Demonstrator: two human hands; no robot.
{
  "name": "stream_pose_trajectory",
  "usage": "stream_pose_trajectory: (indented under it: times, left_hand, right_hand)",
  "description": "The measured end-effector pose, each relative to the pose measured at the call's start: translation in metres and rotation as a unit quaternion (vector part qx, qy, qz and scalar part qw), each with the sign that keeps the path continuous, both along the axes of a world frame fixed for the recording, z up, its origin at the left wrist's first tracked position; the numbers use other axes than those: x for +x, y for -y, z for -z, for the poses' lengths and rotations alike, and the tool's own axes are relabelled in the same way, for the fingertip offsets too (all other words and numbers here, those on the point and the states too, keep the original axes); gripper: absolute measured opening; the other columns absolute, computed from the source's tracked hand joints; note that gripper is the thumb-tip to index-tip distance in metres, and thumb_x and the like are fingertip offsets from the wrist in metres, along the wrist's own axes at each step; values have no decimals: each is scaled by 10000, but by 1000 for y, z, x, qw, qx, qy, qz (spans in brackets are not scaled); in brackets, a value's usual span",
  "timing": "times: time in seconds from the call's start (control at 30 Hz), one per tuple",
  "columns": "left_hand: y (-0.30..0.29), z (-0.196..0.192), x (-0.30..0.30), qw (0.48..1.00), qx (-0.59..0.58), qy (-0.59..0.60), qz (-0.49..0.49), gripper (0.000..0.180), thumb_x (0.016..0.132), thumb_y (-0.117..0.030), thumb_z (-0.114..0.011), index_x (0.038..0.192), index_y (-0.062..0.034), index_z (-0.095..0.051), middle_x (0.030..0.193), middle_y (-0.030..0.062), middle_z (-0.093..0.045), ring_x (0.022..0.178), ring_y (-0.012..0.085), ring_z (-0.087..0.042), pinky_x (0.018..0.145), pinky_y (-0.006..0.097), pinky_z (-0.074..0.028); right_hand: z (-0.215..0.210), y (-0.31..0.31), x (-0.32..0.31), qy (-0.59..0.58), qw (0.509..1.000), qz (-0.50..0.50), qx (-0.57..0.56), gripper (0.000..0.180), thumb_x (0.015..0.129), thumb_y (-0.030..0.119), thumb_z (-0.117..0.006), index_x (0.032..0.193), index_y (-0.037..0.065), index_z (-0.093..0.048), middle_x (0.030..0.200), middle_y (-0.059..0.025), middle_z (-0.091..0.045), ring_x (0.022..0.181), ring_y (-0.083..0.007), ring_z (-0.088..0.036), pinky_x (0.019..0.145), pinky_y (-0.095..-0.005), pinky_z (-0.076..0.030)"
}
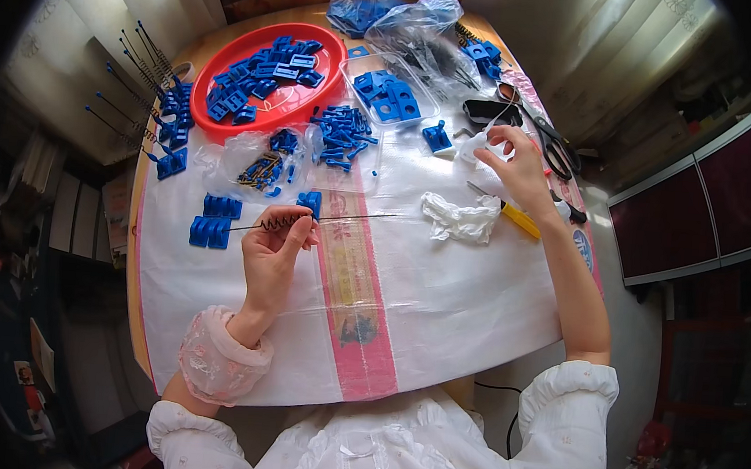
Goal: The recorder is manually assembling a lighting fixture component using blue plastic pieces, a metal spring, and a soldering iron.
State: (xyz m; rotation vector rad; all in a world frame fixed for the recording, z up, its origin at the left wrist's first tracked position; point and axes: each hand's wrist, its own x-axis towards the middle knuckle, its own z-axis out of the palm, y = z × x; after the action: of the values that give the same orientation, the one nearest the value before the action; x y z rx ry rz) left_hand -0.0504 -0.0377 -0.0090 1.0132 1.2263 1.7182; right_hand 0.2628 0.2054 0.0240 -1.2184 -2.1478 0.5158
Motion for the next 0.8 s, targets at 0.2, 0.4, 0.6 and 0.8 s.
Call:
stream_pose_trajectory:
  times: [0.2,0.4,0.6,0.8]
  left_hand:
    - [1,-4,0,1000,-1,-3,5,160,1016,-108,-709,1134,-1,-690,967,65,-743,816,100,-682,729,237,-535]
    - [0,-6,2,1000,-8,-9,7,144,1029,-134,-691,1118,-21,-703,953,46,-721,802,81,-644,732,238,-514]
    - [-1,-5,1,1000,-8,-12,0,140,1033,-132,-685,1115,-19,-698,960,52,-719,800,88,-648,726,241,-516]
    - [-1,-5,-3,999,35,-10,-21,150,1029,-107,-689,1134,-5,-652,963,67,-720,815,99,-665,743,231,-538]
  right_hand:
    - [10,-2,-7,-26,1000,9,0,298,845,201,-835,1047,3,-739,1032,-80,-699,983,-201,-656,825,-339,-512]
    - [21,-4,-6,-40,999,9,-22,337,852,206,-828,1107,14,-721,1049,-91,-709,990,-198,-675,767,-325,-512]
    - [18,-11,-6,-99,993,-48,-29,306,871,188,-815,1045,12,-635,1059,-94,-714,976,-180,-670,824,-326,-531]
    - [-28,43,-3,-206,961,-118,-140,207,927,52,-743,1032,27,-566,1081,-116,-748,1060,-171,-709,974,-336,-538]
